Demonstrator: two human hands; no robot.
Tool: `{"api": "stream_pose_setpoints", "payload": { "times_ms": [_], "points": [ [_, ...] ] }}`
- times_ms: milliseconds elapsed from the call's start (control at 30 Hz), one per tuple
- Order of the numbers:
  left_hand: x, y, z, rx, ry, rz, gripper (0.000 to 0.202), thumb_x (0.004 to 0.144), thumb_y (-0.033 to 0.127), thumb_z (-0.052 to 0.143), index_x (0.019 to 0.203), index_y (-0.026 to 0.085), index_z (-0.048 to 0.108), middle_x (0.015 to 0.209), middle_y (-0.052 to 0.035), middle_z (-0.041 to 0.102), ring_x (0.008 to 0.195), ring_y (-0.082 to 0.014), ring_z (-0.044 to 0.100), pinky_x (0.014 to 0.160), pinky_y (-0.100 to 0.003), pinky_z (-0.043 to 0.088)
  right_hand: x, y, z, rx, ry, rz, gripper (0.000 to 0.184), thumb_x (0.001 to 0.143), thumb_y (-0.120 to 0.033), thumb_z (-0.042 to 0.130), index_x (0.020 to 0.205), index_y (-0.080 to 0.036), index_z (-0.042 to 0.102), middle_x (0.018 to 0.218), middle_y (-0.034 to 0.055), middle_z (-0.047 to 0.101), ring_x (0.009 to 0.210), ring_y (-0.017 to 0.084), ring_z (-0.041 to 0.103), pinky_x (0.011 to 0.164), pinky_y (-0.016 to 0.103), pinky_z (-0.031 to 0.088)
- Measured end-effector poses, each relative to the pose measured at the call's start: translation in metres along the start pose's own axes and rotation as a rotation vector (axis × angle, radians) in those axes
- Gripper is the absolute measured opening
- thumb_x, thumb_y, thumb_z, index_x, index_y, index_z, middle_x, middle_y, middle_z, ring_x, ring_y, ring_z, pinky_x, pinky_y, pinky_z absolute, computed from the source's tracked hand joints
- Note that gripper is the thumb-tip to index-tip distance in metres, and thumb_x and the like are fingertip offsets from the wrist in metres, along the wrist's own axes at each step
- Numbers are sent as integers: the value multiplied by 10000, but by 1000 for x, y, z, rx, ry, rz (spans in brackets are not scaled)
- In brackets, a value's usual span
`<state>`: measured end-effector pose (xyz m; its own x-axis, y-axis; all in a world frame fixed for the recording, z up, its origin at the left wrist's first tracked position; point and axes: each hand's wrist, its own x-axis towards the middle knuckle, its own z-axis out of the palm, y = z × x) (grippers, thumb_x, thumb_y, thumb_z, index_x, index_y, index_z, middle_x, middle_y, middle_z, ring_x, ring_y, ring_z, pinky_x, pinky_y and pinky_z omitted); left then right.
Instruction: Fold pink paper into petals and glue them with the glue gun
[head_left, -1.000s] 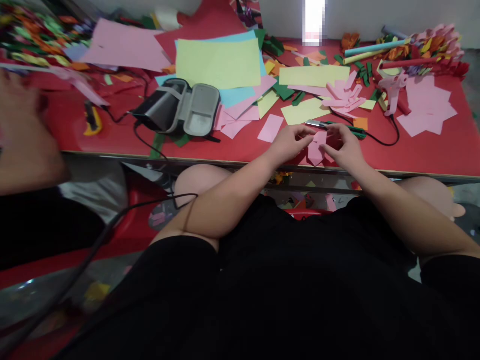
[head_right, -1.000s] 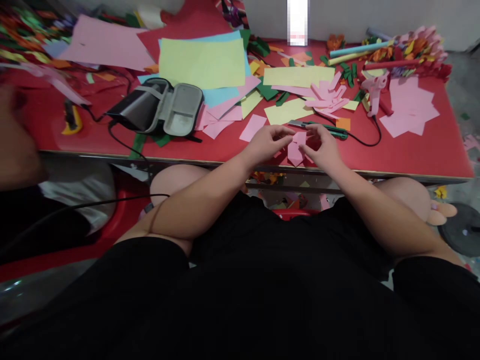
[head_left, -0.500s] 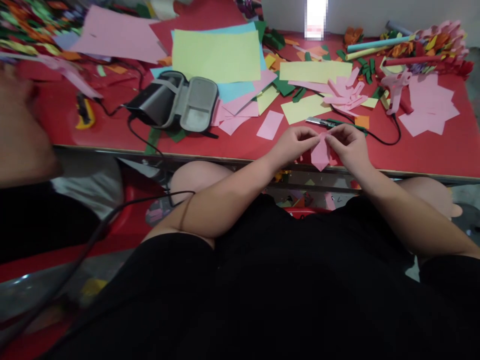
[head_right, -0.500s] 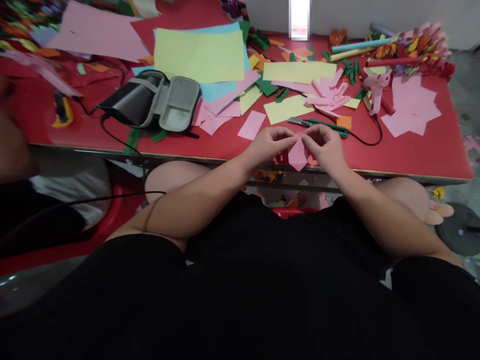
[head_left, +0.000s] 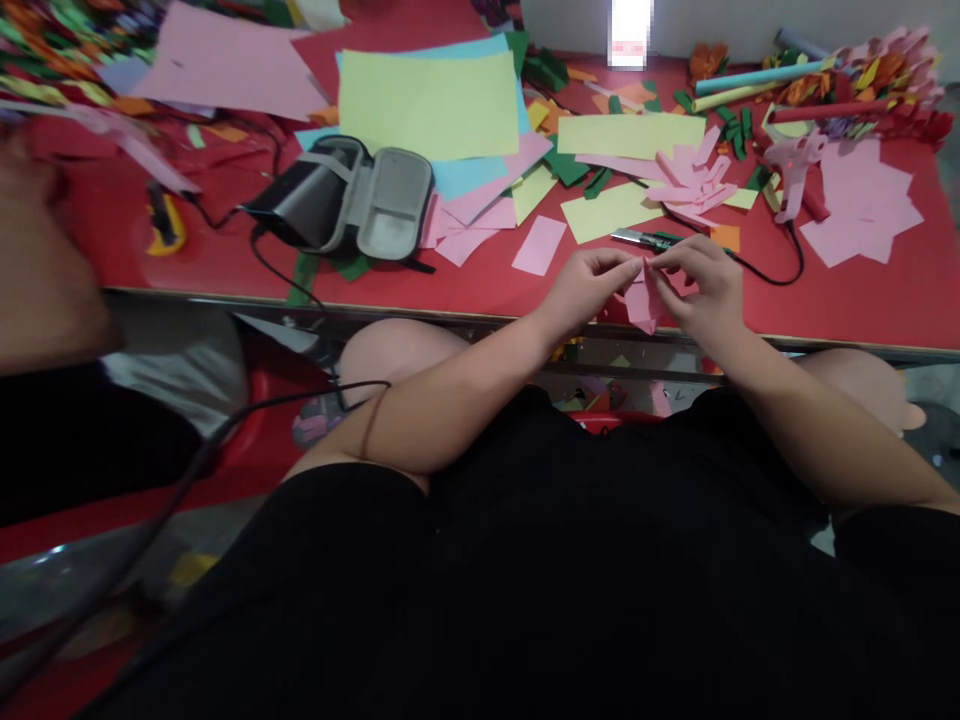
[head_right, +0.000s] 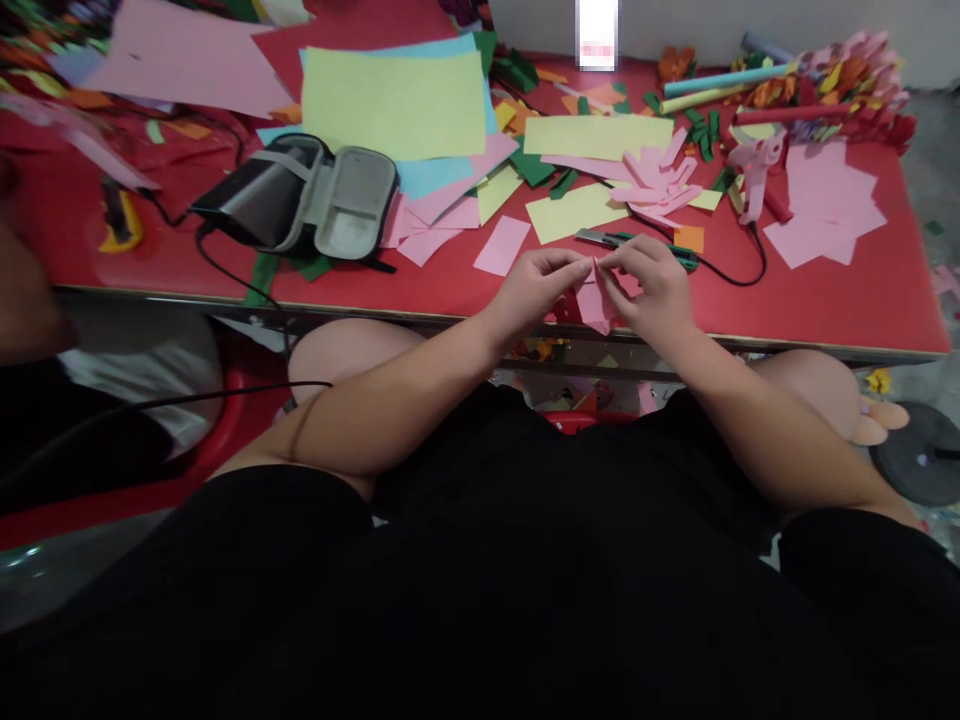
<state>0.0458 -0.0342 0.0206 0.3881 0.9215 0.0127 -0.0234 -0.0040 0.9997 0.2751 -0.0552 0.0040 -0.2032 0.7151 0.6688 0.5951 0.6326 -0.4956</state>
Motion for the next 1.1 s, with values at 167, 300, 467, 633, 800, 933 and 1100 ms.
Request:
{"api": "stream_pose_setpoints", "payload": {
  "times_ms": [167,300,467,633,800,933,1100],
  "points": [
    [0,-3,-1,-77,-15,21,335,1119,493,911,932,221,855,865,-16,683,811,-136,602,710,-271,488,0,10,0,-62,10,-131,193,1193,-416,718,1187,-357,901,1087,49,877,993,282,821,918,514,706],
    [0,-2,-1,-52,-15,-12,338,1124,533,893,979,229,861,865,-13,689,779,-140,599,672,-268,480,4,4,-5,44,-60,86,123,1089,-497,888,1131,-383,902,1059,51,828,1058,338,808,1035,607,710],
    [-4,4,-1,4,-4,-53,256,1183,429,802,1022,249,888,909,-12,735,774,-129,633,693,-272,511,14,-12,-14,177,-140,343,216,913,-453,1069,1008,-393,884,1048,51,776,1202,385,779,1098,636,701],
    [-3,3,-3,64,0,-35,267,1175,471,830,1056,242,899,980,-40,808,842,-145,691,687,-267,527,16,-14,-16,205,-146,365,260,890,-494,1085,991,-388,870,1056,47,794,1210,379,772,1112,616,690],
    [1,-1,-3,83,-5,32,295,1124,531,901,1151,237,898,1032,-50,850,867,-153,743,727,-277,574,14,-18,-18,169,-113,229,196,1042,-577,931,1011,-387,894,1080,75,861,1001,314,759,1035,571,685],
    [1,-3,-3,167,-20,156,380,974,407,1047,1266,226,887,1064,-54,876,863,-157,785,838,-297,643,12,-25,-18,222,-65,346,263,1006,-591,973,1007,-347,876,972,50,828,813,256,700,895,520,698],
    [-6,6,-3,253,4,194,306,1039,416,950,1283,241,891,1194,-90,906,946,-190,826,854,-321,664,11,-23,-12,302,7,461,305,969,-592,986,982,-320,848,903,38,799,788,247,712,747,463,674]
  ]
}}
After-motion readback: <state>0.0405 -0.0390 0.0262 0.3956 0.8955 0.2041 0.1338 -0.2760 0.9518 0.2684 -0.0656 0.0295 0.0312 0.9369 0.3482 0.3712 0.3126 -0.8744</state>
